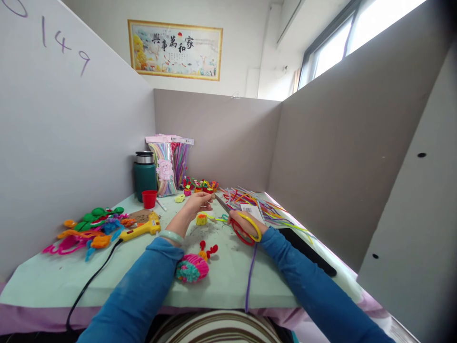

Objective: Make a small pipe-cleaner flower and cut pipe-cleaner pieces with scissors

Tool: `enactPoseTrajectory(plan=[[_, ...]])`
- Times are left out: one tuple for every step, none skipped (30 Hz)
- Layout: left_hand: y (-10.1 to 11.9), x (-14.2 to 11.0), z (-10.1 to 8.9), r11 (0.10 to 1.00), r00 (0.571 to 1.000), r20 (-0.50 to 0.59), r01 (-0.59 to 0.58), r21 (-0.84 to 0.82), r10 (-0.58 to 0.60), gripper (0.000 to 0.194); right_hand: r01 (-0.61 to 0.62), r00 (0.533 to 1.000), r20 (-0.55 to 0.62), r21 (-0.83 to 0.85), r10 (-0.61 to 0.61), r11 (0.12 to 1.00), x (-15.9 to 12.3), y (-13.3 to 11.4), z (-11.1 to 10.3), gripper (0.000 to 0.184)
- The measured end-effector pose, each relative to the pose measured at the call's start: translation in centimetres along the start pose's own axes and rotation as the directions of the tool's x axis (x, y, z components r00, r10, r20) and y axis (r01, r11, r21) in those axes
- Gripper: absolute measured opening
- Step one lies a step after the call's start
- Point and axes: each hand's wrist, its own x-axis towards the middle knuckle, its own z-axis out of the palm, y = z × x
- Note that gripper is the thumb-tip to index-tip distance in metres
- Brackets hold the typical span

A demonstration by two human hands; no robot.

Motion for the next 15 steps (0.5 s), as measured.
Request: enactPoseTrajectory(plan=[[0.01, 0.01, 0.00, 1.000, 1.000, -0.001, 0.001, -0.001, -0.001, 0.013, 0.003, 1.000, -0.003, -0.009, -0.003, 1.000, 0.00, 0.01, 0.00, 0.057], [0.02, 0.01, 0.02, 1.000, 1.000, -0.001, 0.002, -0.003, -0.002, 0.012, 0.005, 1.000, -0.006, -0.019, -0.005, 1.000, 0.00, 0.02, 0.01, 0.057], [0.04, 0.00, 0.03, 1.000, 1.000, -0.001, 0.003, -0.007, -0.003, 0.011, 0.006, 1.000, -0.010, -0.029, -0.006, 1.000, 0.00, 0.03, 0.02, 0.057], [0.07, -0.02, 0.05, 1.000, 1.000, -0.002, 0.005, -0.011, -0.005, 0.010, 0.008, 1.000, -0.014, -0.039, -0.008, 0.999, 0.00, 0.04, 0.03, 0.056], [0.10, -0.05, 0.07, 1.000, 1.000, -0.003, 0.007, -0.016, -0.007, 0.009, 0.010, 1.000, -0.020, -0.048, -0.011, 0.999, 0.01, 0.04, 0.05, 0.055], [0.14, -0.07, 0.09, 1.000, 1.000, -0.005, 0.009, -0.020, -0.009, 0.008, 0.014, 1.000, -0.026, -0.057, -0.015, 0.998, 0.01, 0.04, 0.07, 0.054], [0.18, -0.10, 0.10, 1.000, 1.000, -0.007, 0.012, -0.024, -0.012, 0.008, 0.019, 0.999, -0.032, -0.067, -0.021, 0.998, 0.02, 0.02, 0.09, 0.053], [0.21, -0.12, 0.11, 1.000, 1.000, -0.008, 0.013, -0.028, -0.013, 0.008, 0.023, 0.999, -0.038, -0.077, -0.026, 0.997, 0.02, -0.01, 0.11, 0.052], [0.22, -0.12, 0.10, 0.999, 1.000, -0.008, 0.015, -0.031, -0.015, 0.007, 0.026, 0.999, -0.042, -0.088, -0.030, 0.996, 0.03, -0.04, 0.11, 0.051], [0.22, -0.11, 0.09, 0.999, 1.000, -0.008, 0.015, -0.035, -0.016, 0.008, 0.026, 0.998, -0.045, -0.099, -0.031, 0.995, 0.03, -0.09, 0.12, 0.051], [0.20, -0.08, 0.06, 0.999, 1.000, -0.006, 0.016, -0.039, -0.016, 0.008, 0.026, 0.998, -0.049, -0.110, -0.031, 0.994, 0.03, -0.15, 0.11, 0.050], [0.17, -0.04, 0.02, 0.999, 1.000, -0.004, 0.014, -0.045, -0.015, 0.008, 0.024, 0.998, -0.052, -0.120, -0.031, 0.993, 0.04, -0.21, 0.10, 0.049], [0.14, 0.01, -0.03, 0.999, 1.000, 0.001, 0.011, -0.050, -0.011, 0.008, 0.024, 0.998, -0.056, -0.129, -0.031, 0.991, 0.04, -0.27, 0.09, 0.049], [0.10, 0.06, -0.07, 0.998, 1.000, 0.007, 0.009, -0.054, -0.008, 0.007, 0.023, 0.998, -0.059, -0.140, -0.032, 0.990, 0.05, -0.33, 0.07, 0.048], [0.06, 0.10, -0.12, 0.998, 1.000, 0.013, 0.006, -0.058, -0.006, 0.007, 0.024, 0.998, -0.061, -0.151, -0.034, 0.988, 0.05, -0.38, 0.05, 0.048]])
